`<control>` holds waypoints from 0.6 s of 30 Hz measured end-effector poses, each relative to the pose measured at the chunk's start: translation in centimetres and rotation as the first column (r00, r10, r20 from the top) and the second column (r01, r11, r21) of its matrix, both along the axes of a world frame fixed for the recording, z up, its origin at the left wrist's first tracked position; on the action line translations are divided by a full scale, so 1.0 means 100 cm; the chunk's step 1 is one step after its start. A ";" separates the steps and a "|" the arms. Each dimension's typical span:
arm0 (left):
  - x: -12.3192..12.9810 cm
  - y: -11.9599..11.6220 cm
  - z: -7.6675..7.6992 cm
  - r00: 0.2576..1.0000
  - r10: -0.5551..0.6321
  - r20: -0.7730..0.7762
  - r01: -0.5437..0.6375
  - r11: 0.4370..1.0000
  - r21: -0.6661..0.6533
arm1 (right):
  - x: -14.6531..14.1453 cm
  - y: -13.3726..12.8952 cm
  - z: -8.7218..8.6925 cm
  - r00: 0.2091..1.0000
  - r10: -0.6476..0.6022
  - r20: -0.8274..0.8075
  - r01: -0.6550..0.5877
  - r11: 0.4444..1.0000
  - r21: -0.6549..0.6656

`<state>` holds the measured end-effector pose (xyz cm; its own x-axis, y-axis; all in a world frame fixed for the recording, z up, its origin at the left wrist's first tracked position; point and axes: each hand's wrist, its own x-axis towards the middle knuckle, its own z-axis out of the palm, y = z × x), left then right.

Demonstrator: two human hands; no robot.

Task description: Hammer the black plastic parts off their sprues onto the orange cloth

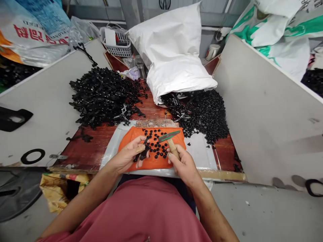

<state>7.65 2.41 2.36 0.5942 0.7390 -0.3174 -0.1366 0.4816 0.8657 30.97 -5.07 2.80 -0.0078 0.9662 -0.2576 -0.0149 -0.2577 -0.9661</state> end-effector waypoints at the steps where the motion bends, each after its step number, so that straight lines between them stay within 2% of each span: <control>1: 0.001 -0.001 -0.001 1.000 -0.007 -0.008 0.007 1.000 0.010 | -0.004 0.003 0.002 1.000 0.016 0.014 -0.016 1.000 0.004; 6: 0.009 -0.007 -0.009 0.994 -0.044 -0.096 0.051 0.997 0.065 | -0.025 0.022 0.006 0.993 0.086 0.077 -0.093 0.991 0.100; 9: 0.014 -0.013 -0.013 0.972 -0.057 -0.227 0.098 0.979 0.177 | -0.035 0.034 0.001 0.978 0.069 0.199 -0.107 0.976 0.189; 11: 0.014 -0.017 -0.012 0.946 -0.032 -0.323 0.137 0.941 0.308 | -0.037 0.038 -0.003 0.951 0.051 0.304 -0.119 0.971 0.208; 13: 0.010 -0.020 -0.008 0.921 0.007 -0.390 0.180 0.880 0.439 | -0.037 0.037 -0.007 0.929 0.045 0.367 -0.127 0.970 0.205; 16: 0.002 -0.023 0.001 0.897 0.078 -0.434 0.203 0.801 0.564 | -0.035 0.027 -0.009 0.929 0.095 0.359 -0.173 0.966 0.193; 18: -0.002 -0.026 0.006 0.899 0.105 -0.424 0.183 0.792 0.583 | -0.036 0.020 -0.008 0.931 0.183 0.317 -0.246 0.954 0.172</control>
